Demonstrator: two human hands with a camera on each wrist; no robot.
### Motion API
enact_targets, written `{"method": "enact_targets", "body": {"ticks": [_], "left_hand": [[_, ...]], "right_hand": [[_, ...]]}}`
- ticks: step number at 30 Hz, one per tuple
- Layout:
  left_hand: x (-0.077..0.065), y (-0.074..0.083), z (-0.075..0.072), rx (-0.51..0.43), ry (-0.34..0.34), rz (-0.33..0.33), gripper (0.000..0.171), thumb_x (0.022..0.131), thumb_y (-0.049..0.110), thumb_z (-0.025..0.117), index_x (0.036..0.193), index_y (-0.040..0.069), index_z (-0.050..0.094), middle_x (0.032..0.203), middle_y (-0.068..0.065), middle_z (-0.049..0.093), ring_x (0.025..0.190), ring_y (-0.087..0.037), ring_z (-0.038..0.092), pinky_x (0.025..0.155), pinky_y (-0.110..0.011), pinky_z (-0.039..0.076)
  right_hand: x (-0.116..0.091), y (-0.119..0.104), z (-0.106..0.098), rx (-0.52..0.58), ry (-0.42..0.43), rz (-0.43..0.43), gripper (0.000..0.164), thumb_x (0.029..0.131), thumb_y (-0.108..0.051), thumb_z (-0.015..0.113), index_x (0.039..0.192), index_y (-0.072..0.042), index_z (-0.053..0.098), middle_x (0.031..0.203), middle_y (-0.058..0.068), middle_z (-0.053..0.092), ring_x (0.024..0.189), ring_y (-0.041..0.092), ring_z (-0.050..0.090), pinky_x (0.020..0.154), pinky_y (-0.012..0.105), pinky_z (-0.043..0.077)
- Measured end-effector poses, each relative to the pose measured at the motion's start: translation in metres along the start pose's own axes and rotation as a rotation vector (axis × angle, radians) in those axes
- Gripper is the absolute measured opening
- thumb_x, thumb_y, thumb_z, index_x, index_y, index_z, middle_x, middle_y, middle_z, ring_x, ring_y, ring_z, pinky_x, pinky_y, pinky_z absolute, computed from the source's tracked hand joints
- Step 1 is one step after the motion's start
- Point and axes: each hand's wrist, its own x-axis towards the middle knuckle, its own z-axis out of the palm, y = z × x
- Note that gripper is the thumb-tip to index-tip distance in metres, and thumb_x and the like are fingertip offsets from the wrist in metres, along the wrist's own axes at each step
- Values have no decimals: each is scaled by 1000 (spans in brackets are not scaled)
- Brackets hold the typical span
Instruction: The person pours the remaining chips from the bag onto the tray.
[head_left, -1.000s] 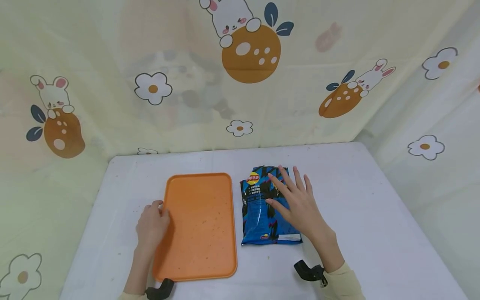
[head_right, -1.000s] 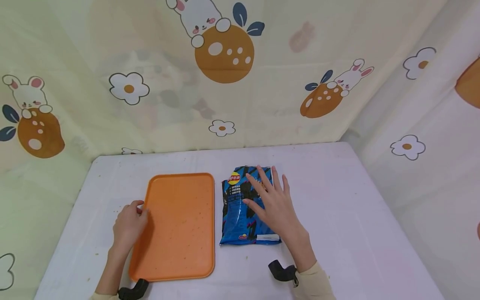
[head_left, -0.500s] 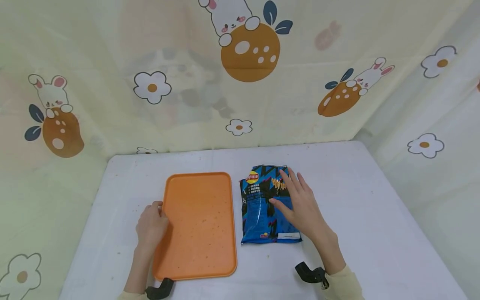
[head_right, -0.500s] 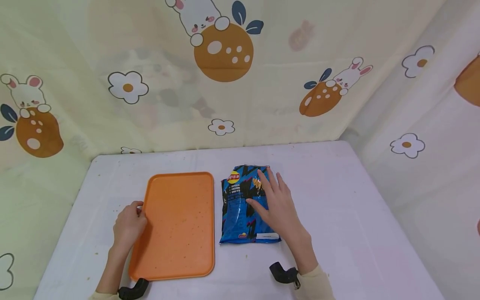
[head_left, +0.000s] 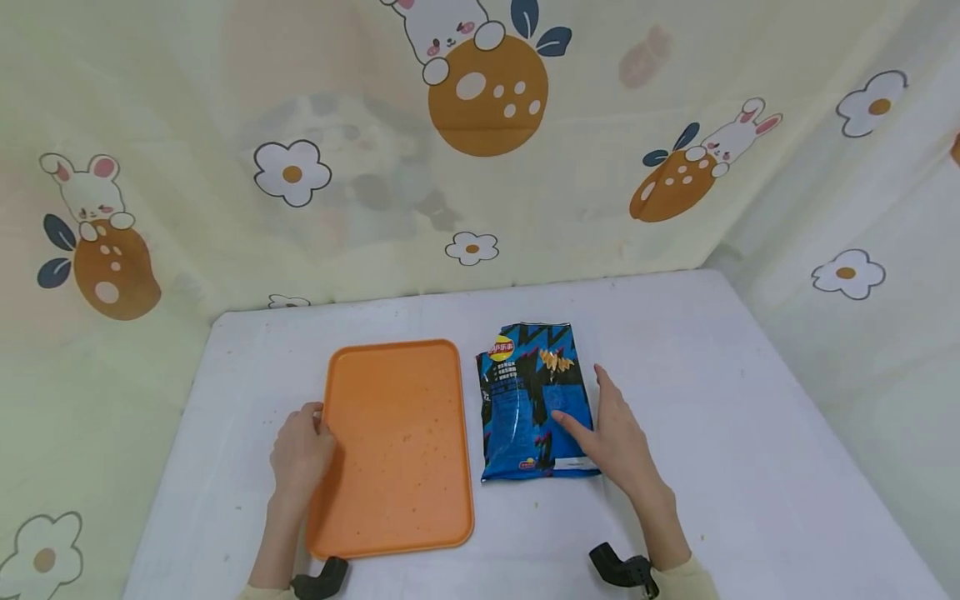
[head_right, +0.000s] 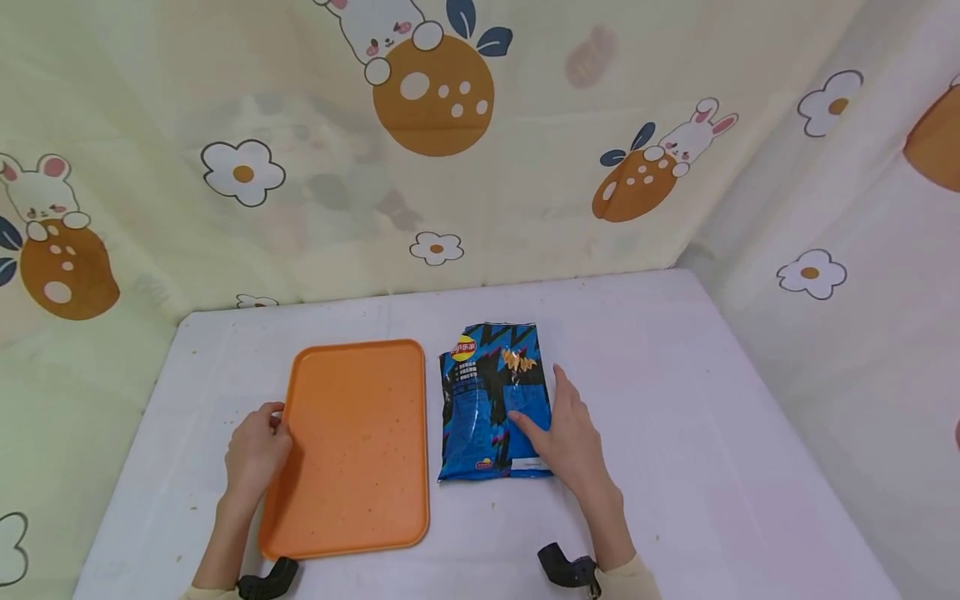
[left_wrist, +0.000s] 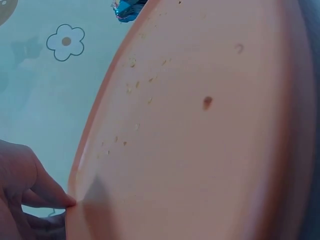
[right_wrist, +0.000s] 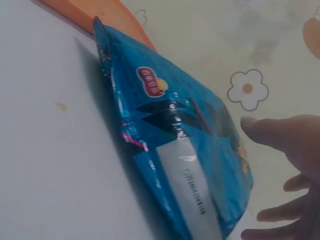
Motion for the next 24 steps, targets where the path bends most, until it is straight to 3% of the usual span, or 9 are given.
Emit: {"method": "enact_targets", "body": {"ticks": [6,24], "left_hand": [[0,-1,1,-4,10,1,42,100,6,45,138,-8,54,115,-30,62,94,-43,64,73,-54,52],[2,-1,3,-16,0,-7,42,102,8,44,140,-7,53,116,-30,61,95,-42,63,76,-56,51]], "right_hand": [[-4,4,7,21,30,23,94,93,-42,75,159,3,25,147,33,50,115,47,64,87,60,56],[-12,7,8,145,-92,199,95,92,-37,77,158,4,23,133,32,59,110,39,63,87,51,58]]}}
